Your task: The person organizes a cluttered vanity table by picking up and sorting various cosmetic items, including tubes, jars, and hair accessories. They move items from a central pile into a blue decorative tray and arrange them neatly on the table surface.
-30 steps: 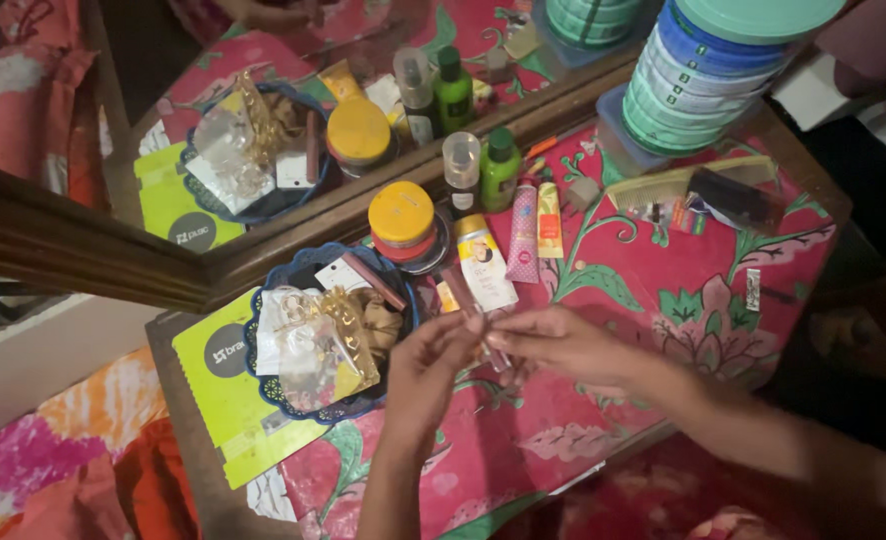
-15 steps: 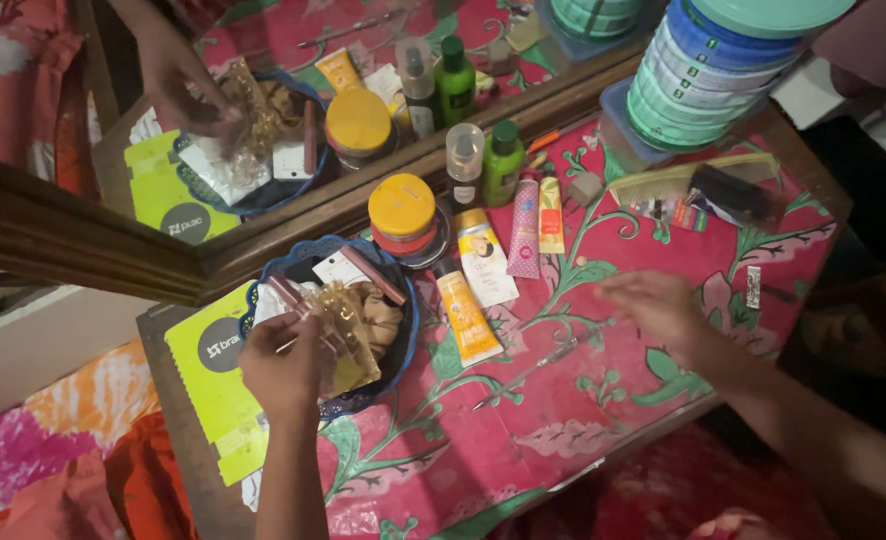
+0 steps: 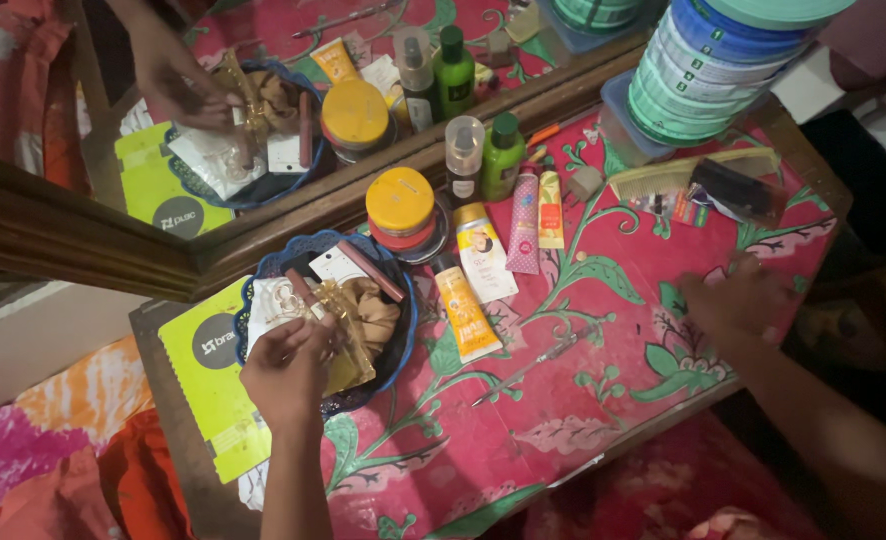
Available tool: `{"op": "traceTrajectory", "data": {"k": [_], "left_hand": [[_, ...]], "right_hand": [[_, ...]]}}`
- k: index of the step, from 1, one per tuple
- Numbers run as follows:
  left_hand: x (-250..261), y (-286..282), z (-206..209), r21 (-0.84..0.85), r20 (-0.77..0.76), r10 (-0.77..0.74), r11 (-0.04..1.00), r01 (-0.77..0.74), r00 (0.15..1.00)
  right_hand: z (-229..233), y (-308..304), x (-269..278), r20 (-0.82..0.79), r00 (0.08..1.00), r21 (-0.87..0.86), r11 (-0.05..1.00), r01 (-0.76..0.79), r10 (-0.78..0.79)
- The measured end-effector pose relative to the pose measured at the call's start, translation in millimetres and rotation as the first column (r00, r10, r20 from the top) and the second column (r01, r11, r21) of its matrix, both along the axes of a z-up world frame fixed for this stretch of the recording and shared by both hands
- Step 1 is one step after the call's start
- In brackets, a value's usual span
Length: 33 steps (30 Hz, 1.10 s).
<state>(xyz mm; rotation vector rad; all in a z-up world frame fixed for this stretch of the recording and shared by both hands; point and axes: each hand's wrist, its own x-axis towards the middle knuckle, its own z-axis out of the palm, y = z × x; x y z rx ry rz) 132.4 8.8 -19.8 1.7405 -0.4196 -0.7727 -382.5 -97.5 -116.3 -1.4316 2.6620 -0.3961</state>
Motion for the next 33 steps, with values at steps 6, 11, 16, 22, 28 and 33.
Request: {"op": "traceTrajectory", "data": {"k": [6,11,16,22,28,33], "left_hand": [[0,5,-3,-0.156,0.007,-0.021,0.988,0.022,1.000],[-17,1,2,-0.207,0.221,0.073,0.978,-0.026,0.973],[-41,4,5,-0.142,0.401,0.169,0.982,-0.121,0.900],[-50,20,-4,-0.202,0.453,0.264,0.961,-0.190,0.851],[-43,40,-19,-0.201,0.502,0.367,0.930,-0.307,0.783],[-52,43,-19,-0.244,0.439,0.388,0.920,-0.308,0.810]], "right_hand": [[-33,9,-25,-0.030,0.960,-0.071,0.958,-0.279,0.278],[-52,11,-36,0.107,0.914,-0.308,0.887,-0.344,0.391],[-38,18,-24,0.069,0.927,-0.276,0.900,-0.338,0.369],[-15,36,-33,-0.398,0.872,-0.196,0.902,-0.385,0.286],[-26,40,-59,-0.033,0.962,-0.224,0.936,-0.270,0.270],[-26,34,-42,0.015,0.960,-0.017,0.960,-0.279,0.279]]}}
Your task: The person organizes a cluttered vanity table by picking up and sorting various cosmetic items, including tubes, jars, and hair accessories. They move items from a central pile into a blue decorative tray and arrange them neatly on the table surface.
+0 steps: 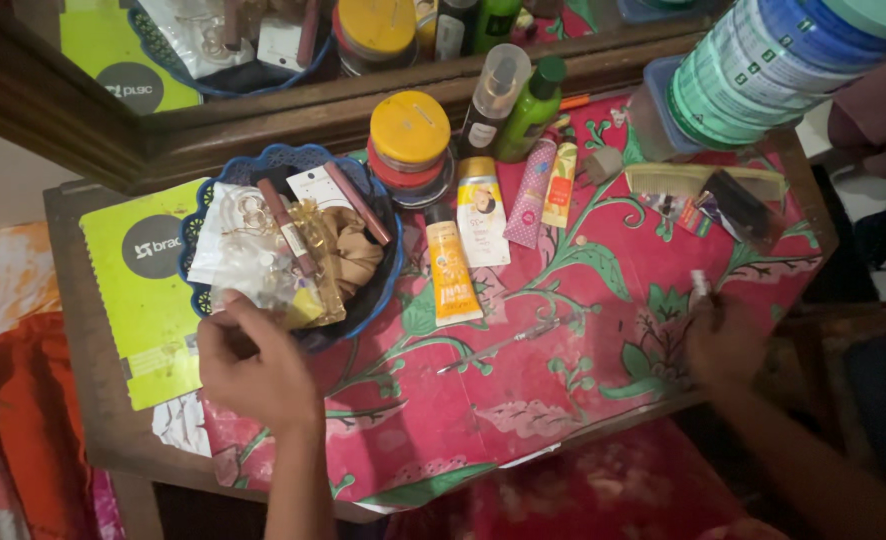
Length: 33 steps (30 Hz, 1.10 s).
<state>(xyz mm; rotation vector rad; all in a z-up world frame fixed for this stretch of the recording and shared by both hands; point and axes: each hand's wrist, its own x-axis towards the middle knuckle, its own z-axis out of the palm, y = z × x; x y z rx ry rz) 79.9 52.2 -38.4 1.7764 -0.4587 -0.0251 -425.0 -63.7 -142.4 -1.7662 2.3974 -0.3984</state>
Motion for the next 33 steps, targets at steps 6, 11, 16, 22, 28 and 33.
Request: {"op": "traceTrajectory", "data": {"k": [6,11,16,22,28,33], "left_hand": [[-5,-8,7,0.101,0.187,-0.087,0.992,0.068,0.978],[6,-26,-2,0.415,0.395,-0.190,0.910,0.010,0.899],[11,-23,-11,0.424,0.243,-0.162,0.904,0.045,0.956],[-3,-15,13,0.141,0.008,-0.238,0.962,0.235,0.971],[-19,-13,63,-0.250,-0.497,-0.431,0.902,0.351,0.754],[-17,-8,110,-0.400,-0.515,-0.534,0.841,0.364,0.670]], "right_hand": [[1,4,36,0.047,0.945,-0.219,0.926,-0.307,0.325],[8,5,50,0.002,0.920,-0.269,0.886,-0.377,0.392],[56,12,94,-0.063,0.890,-0.333,0.831,-0.445,0.451],[112,4,252,0.697,0.508,-0.237,0.832,-0.502,0.505],[113,-30,385,0.315,0.507,-0.299,0.591,-0.750,0.803],[91,-43,413,0.082,0.595,-0.085,0.600,-0.795,0.800]]}}
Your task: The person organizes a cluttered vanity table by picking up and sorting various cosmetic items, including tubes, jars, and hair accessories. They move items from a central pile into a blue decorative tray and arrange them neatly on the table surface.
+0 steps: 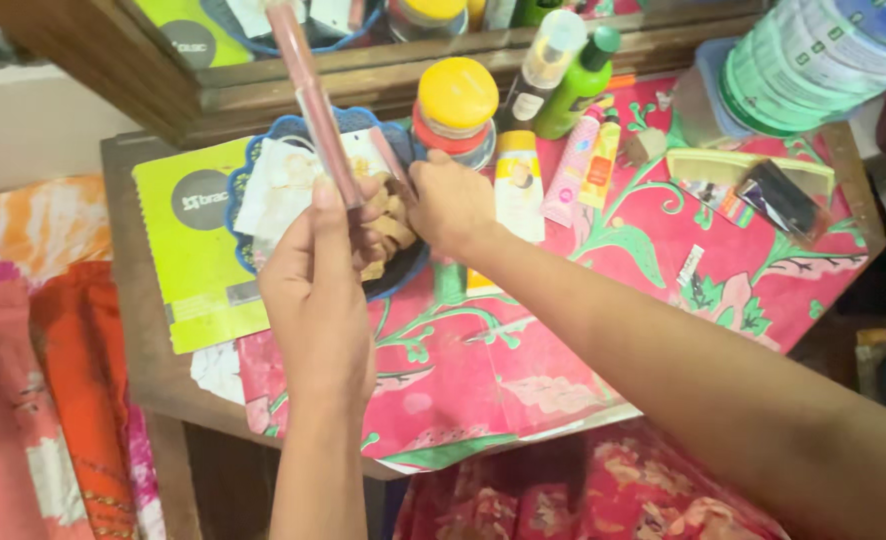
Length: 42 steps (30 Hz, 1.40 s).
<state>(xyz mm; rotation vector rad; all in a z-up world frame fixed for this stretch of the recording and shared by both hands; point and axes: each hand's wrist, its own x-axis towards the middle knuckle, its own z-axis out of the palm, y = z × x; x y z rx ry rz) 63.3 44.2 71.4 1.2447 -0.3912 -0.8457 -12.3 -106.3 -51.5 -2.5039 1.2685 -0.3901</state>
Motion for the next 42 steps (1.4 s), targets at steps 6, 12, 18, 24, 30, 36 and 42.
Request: {"op": "traceTrajectory", "data": {"k": [6,12,18,24,30,36,42], "left_hand": [[7,7,37,-0.068,0.002,-0.012,0.998,0.013,1.000],[7,4,48,-0.061,0.074,0.004,0.998,0.001,0.997],[-1,-5,54,-0.093,0.048,-0.031,0.995,0.036,0.998],[-6,-9,60,-0.077,0.079,-0.036,0.996,0.042,0.996],[-8,-9,66,-0.081,0.082,-0.020,0.996,0.027,0.996],[-10,-6,66,-0.066,0.084,0.010,0.998,-0.004,0.996],[-9,-3,63,-0.074,0.068,0.012,0.997,-0.007,0.998]], "right_hand": [[42,-3,-13,-0.091,0.989,0.353,0.925,0.142,-0.117],[120,15,-56,0.581,0.713,0.786,0.498,-0.366,-0.393],[169,32,-67,0.721,0.540,0.683,0.317,-0.658,-0.435],[180,34,-66,0.765,0.495,0.632,0.331,-0.701,-0.411],[180,35,-67,0.783,0.460,0.603,0.330,-0.726,-0.419],[179,39,-62,0.773,0.432,0.610,0.360,-0.706,-0.464],[180,44,-60,0.780,0.440,0.612,0.393,-0.686,-0.445]]}}
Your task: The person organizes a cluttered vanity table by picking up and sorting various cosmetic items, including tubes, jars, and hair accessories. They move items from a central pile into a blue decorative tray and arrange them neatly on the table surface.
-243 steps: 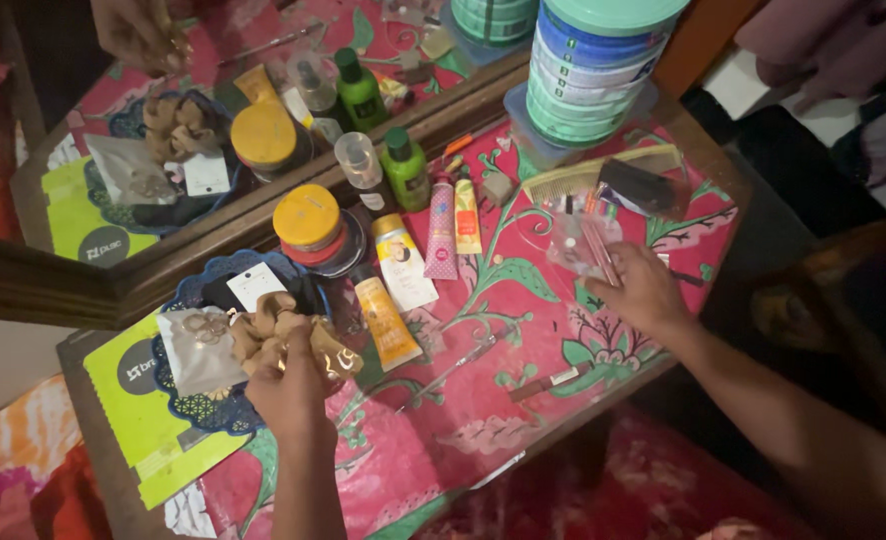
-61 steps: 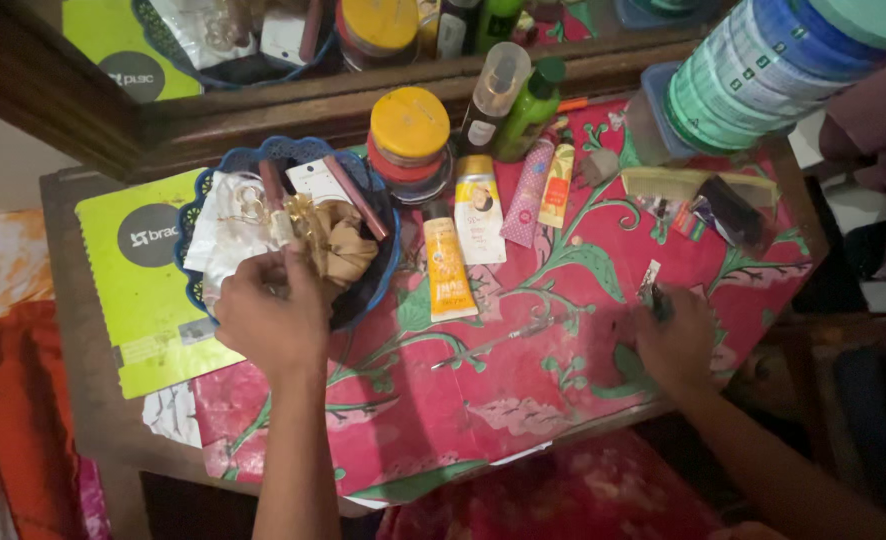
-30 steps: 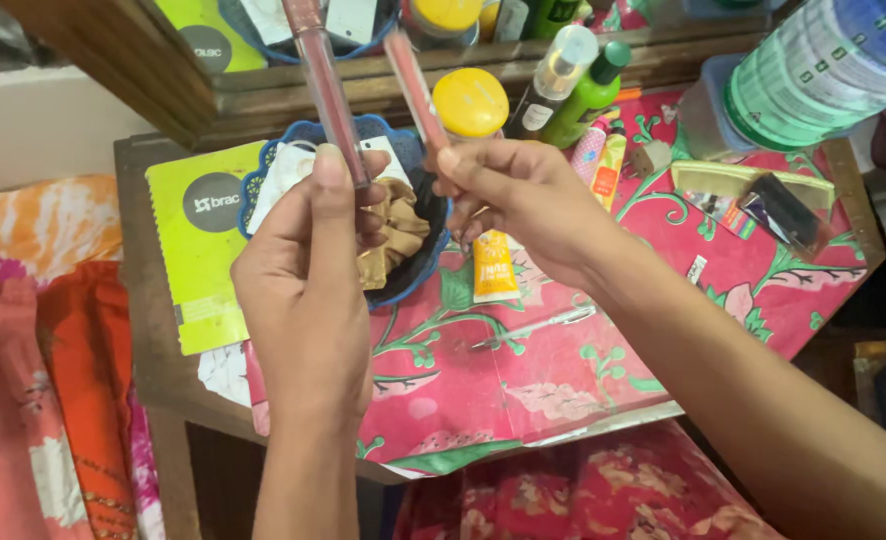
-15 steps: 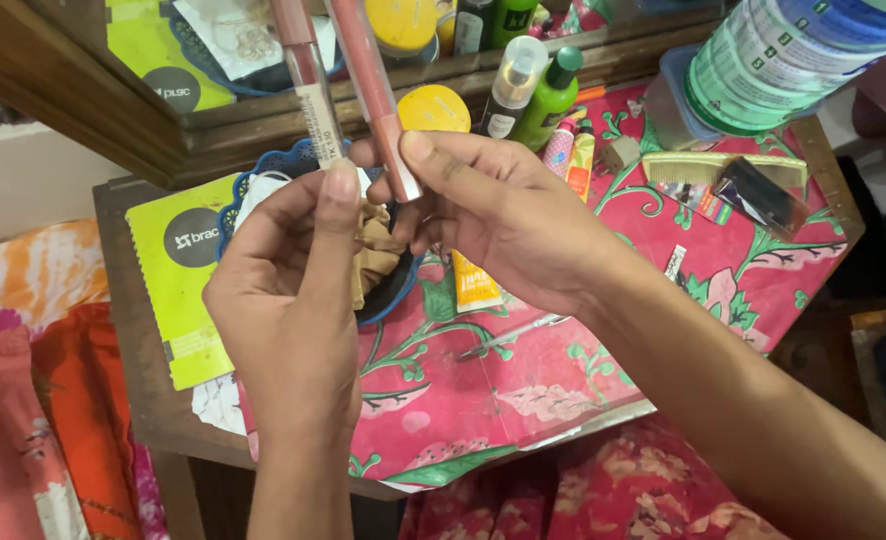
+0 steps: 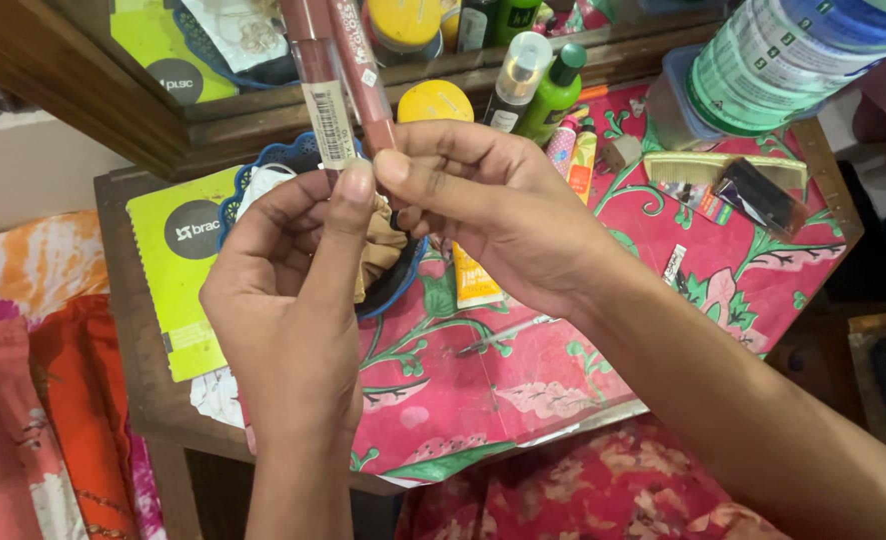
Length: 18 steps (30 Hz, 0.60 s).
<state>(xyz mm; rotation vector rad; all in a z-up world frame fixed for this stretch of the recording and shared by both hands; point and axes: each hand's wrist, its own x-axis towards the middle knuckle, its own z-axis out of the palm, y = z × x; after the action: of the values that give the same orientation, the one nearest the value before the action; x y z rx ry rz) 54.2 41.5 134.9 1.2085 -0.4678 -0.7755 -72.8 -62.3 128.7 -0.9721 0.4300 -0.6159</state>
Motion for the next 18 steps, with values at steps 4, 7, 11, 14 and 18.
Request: {"op": "traceTrajectory", "data": {"k": [4,7,11,14,18], "left_hand": [[2,4,-1,-0.021,0.010,-0.020,1.000,0.021,1.000],[3,7,-1,-0.019,-0.004,-0.020,1.000,0.020,1.000],[4,11,-1,-0.008,0.009,0.018,1.000,-0.018,1.000],[5,15,0,-0.011,0.019,0.039,0.999,-0.039,0.999],[8,20,0,-0.016,0.050,0.045,0.999,-0.045,0.998]], "right_hand": [[-1,2,2,-0.028,0.999,0.010,1.000,0.029,-0.028],[-3,5,2,-0.038,0.999,0.028,0.999,0.027,-0.026],[-8,8,3,-0.015,1.000,0.034,0.999,0.022,-0.021],[-10,10,6,0.004,1.000,0.042,0.999,0.019,-0.019],[-9,14,8,0.021,1.000,0.031,0.999,-0.013,0.013]]}}
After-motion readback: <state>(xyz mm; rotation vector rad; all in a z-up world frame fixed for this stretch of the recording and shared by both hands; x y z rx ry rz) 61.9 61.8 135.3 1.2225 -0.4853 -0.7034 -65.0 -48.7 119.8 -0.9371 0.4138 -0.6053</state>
